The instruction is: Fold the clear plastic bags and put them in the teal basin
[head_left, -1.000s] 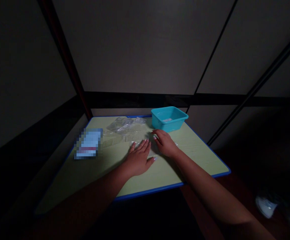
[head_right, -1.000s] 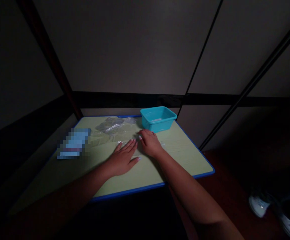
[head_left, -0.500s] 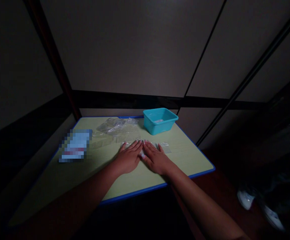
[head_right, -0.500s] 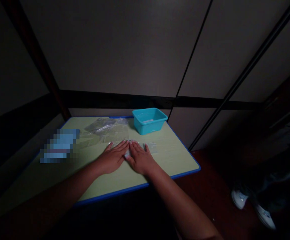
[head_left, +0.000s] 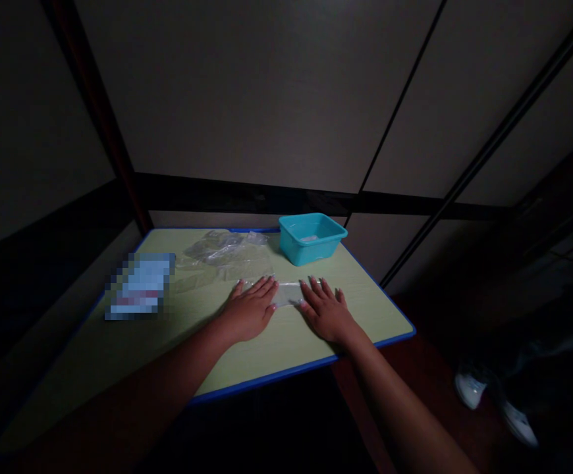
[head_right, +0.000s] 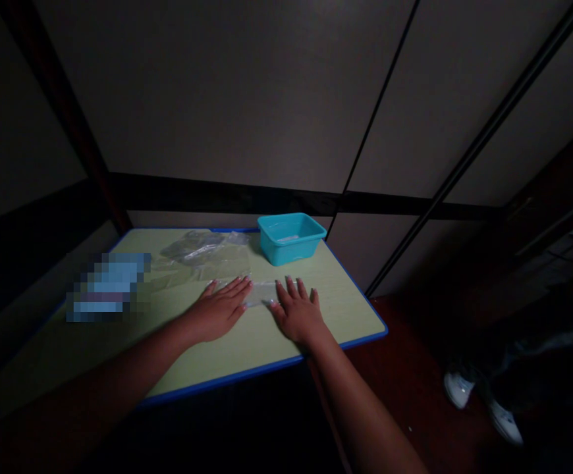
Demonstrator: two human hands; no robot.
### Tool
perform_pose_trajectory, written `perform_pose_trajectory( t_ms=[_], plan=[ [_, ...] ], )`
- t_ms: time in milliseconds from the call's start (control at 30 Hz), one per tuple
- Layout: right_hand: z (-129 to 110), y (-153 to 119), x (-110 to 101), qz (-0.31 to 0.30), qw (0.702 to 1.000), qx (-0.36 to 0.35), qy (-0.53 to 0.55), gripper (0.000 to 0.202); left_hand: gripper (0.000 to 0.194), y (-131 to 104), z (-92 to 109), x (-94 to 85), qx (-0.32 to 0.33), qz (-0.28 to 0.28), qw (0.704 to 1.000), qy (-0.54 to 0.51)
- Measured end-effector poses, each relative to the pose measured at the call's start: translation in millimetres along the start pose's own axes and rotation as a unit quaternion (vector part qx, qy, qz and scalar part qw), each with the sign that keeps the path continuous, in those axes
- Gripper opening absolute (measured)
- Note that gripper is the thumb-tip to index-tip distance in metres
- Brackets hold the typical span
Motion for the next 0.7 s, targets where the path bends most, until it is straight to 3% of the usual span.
perform_pose_trajectory(
  t_ms=[400,700],
  plan=[
    [18,0,4,0.019,0.999,0.044,-0.002,0.07,0.062,2,-6,3.9,-0.023,0.001,1.0,-0.001],
    [18,0,5,0.011,0.999,0.043,-0.003,0.071,0.067,-9,-30,2.1,-0.064,-0.05,0.997,-0.014]
  ],
)
Point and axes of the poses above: each hand's wrist, its own y-axis towards the middle knuckle, its own x-axis out of the palm, z = x × y, the point moved 9 cm from there along y, towards the middle knuckle, and after that the axes turned 13 degrees about -z, right-handed, at the moved point
